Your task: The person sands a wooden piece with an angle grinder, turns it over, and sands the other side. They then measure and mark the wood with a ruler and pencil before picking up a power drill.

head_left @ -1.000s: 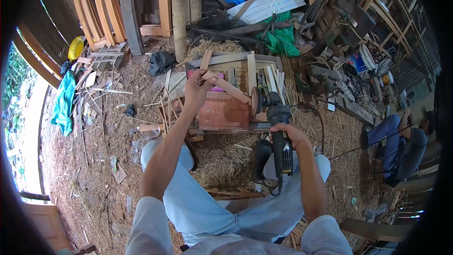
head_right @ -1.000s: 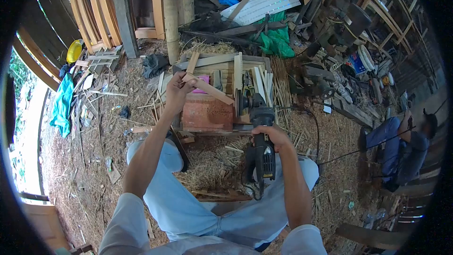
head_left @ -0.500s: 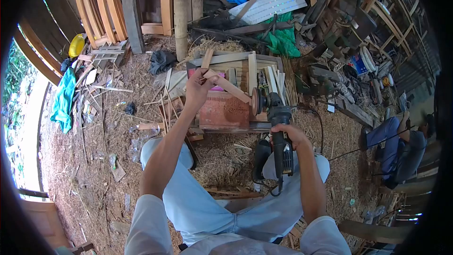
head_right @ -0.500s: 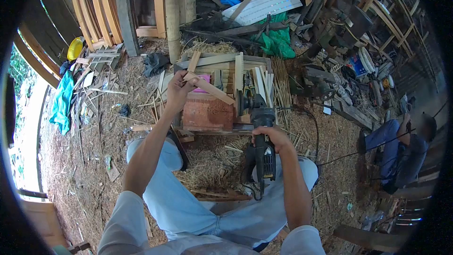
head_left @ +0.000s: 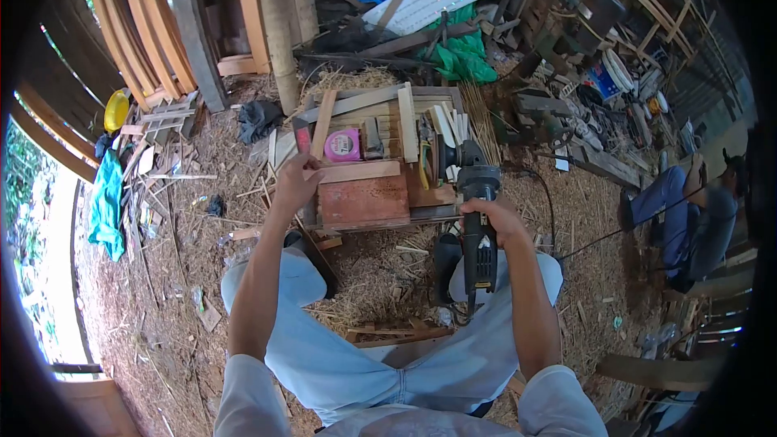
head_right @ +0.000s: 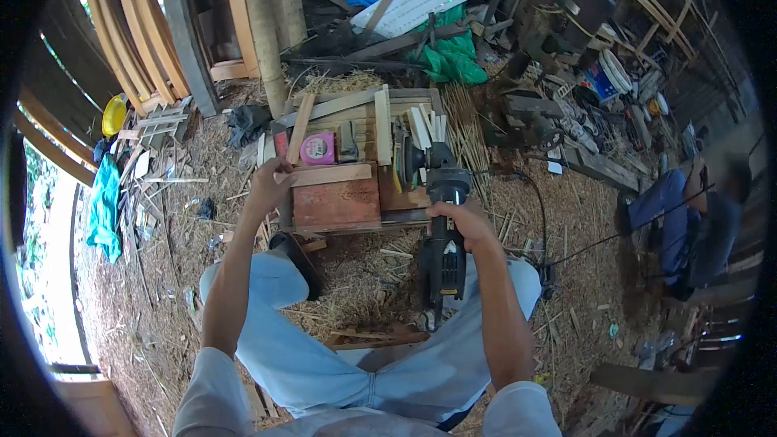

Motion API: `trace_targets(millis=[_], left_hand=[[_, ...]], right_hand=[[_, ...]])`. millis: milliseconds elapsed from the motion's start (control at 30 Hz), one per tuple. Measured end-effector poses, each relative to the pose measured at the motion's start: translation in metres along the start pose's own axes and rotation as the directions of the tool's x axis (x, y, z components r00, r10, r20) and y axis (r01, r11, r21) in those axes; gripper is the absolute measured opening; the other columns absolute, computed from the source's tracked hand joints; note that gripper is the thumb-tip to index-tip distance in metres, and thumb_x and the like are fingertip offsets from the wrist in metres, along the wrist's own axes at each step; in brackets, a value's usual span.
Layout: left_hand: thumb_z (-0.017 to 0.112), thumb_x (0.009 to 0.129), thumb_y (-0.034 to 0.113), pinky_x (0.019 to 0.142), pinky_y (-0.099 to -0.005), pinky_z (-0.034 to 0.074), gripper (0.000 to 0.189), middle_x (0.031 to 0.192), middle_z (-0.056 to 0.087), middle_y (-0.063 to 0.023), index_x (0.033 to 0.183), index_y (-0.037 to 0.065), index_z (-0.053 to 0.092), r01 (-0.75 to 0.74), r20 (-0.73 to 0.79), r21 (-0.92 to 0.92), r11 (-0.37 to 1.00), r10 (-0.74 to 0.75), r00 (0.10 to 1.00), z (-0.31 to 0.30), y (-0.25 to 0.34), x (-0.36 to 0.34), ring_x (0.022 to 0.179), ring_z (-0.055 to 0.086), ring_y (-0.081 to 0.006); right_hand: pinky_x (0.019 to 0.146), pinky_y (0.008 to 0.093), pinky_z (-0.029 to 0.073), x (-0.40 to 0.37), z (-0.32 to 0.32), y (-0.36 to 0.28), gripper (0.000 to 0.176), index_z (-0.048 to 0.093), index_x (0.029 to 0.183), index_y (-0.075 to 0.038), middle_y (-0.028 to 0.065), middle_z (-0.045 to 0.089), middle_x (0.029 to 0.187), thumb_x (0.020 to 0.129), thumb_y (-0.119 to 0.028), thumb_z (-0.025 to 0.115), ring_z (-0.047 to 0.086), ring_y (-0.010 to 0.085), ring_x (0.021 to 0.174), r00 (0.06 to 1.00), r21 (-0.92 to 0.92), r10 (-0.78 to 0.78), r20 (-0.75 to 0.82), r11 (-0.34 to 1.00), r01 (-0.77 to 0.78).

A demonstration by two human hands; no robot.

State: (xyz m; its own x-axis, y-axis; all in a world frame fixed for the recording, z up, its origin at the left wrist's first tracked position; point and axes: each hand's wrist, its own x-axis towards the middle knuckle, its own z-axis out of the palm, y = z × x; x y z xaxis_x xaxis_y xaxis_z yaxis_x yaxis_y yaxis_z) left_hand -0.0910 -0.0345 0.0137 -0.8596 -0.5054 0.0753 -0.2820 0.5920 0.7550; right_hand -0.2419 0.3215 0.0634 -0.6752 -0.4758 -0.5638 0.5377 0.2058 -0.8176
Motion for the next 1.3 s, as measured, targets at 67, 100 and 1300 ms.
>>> trace_targets(millis=[67, 100, 1300], left_hand=[[0.073, 0.073, 0.009, 0.084, -0.0398, 0.046, 0.025, 0.095, 0.063, -0.0100, 0.095, 0.004, 0.063, -0.327, -0.100, 0.301, 0.896, 0.371, 0.923, 0.013, 0.005, -0.002, 0.093, 0.059, -0.0289], [0.072, 0.072, 0.009, 0.091, -0.0418, 0.042, 0.028, 0.100, 0.061, -0.0088, 0.099, 0.005, 0.065, -0.394, -0.065, 0.246, 0.886, 0.420, 0.905, 0.023, 0.009, -0.001, 0.101, 0.055, -0.0305], [0.067, 0.081, 0.001, 0.076, -0.0340, 0.051, 0.036, 0.098, 0.065, -0.0143, 0.115, 0.003, 0.057, -0.311, 0.028, -0.291, 0.905, 0.332, 0.943, 0.027, 0.095, -0.023, 0.086, 0.067, -0.0248]], right_hand=[[0.053, 0.0345, 0.053, 0.002, -0.002, 0.000, 0.022, 0.061, 0.088, 0.000, 0.0108, 0.063, 0.071, 0.070, -0.007, 0.072, 0.064, 0.0211, 0.058, 1.000, -0.004, 0.018, -0.004, 1.000, -0.018], [0.053, 0.0344, 0.053, -0.001, 0.002, -0.003, 0.023, 0.061, 0.088, 0.000, 0.0105, 0.063, 0.071, 0.069, -0.007, 0.072, 0.063, 0.0206, 0.058, 1.000, -0.011, 0.008, -0.018, 1.000, -0.008], [0.051, 0.0337, 0.053, 0.001, 0.008, 0.000, 0.035, 0.061, 0.093, 0.000, 0.0104, 0.064, 0.076, 0.064, -0.011, 0.077, 0.062, 0.0184, 0.059, 0.994, -0.087, -0.101, -0.036, 0.991, 0.097]])
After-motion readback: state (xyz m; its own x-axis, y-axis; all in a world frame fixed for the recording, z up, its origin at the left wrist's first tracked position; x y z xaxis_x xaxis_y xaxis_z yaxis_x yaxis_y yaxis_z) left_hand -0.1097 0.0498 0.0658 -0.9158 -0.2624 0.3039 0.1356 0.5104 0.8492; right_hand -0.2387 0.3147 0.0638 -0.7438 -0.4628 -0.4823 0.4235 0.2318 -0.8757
